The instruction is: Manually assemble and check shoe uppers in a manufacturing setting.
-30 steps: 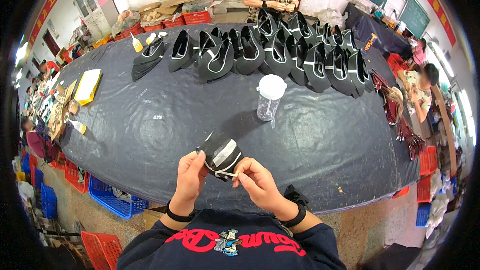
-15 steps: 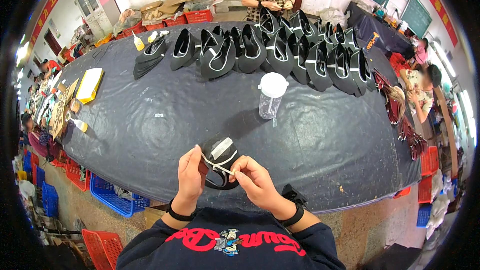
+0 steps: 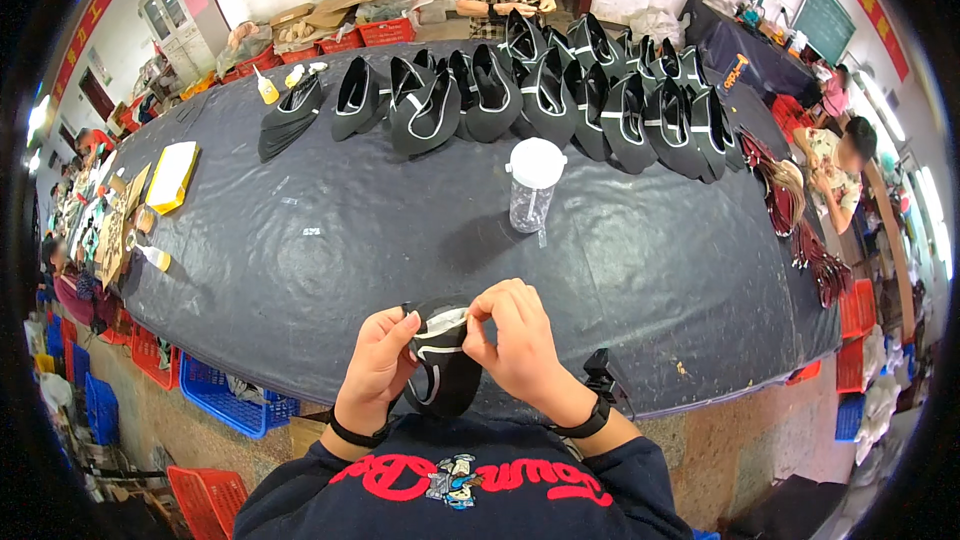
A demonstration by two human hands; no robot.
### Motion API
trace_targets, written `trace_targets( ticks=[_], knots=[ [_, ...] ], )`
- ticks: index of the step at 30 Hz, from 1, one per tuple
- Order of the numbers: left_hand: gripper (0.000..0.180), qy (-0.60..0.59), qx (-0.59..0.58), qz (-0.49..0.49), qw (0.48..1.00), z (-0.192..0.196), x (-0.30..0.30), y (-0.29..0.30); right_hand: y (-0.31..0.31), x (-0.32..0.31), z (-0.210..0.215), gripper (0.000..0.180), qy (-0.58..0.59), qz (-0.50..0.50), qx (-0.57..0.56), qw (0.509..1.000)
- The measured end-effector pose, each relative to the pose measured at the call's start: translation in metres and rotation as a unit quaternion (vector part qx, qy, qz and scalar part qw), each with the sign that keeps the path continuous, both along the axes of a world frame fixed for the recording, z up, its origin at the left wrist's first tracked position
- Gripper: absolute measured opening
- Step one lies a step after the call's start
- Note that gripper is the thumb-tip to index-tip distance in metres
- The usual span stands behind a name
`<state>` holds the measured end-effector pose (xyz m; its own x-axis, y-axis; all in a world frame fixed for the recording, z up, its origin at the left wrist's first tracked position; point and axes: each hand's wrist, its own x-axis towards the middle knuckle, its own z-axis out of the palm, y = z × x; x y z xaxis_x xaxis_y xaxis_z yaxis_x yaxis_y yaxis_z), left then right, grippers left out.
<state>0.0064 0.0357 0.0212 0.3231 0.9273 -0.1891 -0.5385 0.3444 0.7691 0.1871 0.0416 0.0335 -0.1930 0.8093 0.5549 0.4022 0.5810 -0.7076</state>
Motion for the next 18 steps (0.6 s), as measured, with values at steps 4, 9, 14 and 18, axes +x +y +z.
trace_targets(
  ticks=[4,9,14,18],
  knots=[
    [0.043,-0.155,-0.078,-0.032,0.984,0.006,0.0,0.003,-0.003,-0.005,0.005,0.014,0.029,-0.006,-0.001,1.0],
    [0.036,-0.039,0.049,0.011,0.998,0.007,0.003,-0.001,-0.002,0.003,0.008,0.024,0.09,0.051,-0.079,0.991],
    [0.034,0.074,0.063,0.031,0.995,0.014,0.001,0.002,0.003,0.012,0.011,0.025,-0.06,0.064,0.089,0.992],
    [0.033,0.097,0.1,0.029,0.99,0.013,0.002,0.001,0.006,0.011,0.012,0.027,-0.102,0.089,0.165,0.977]
  ],
)
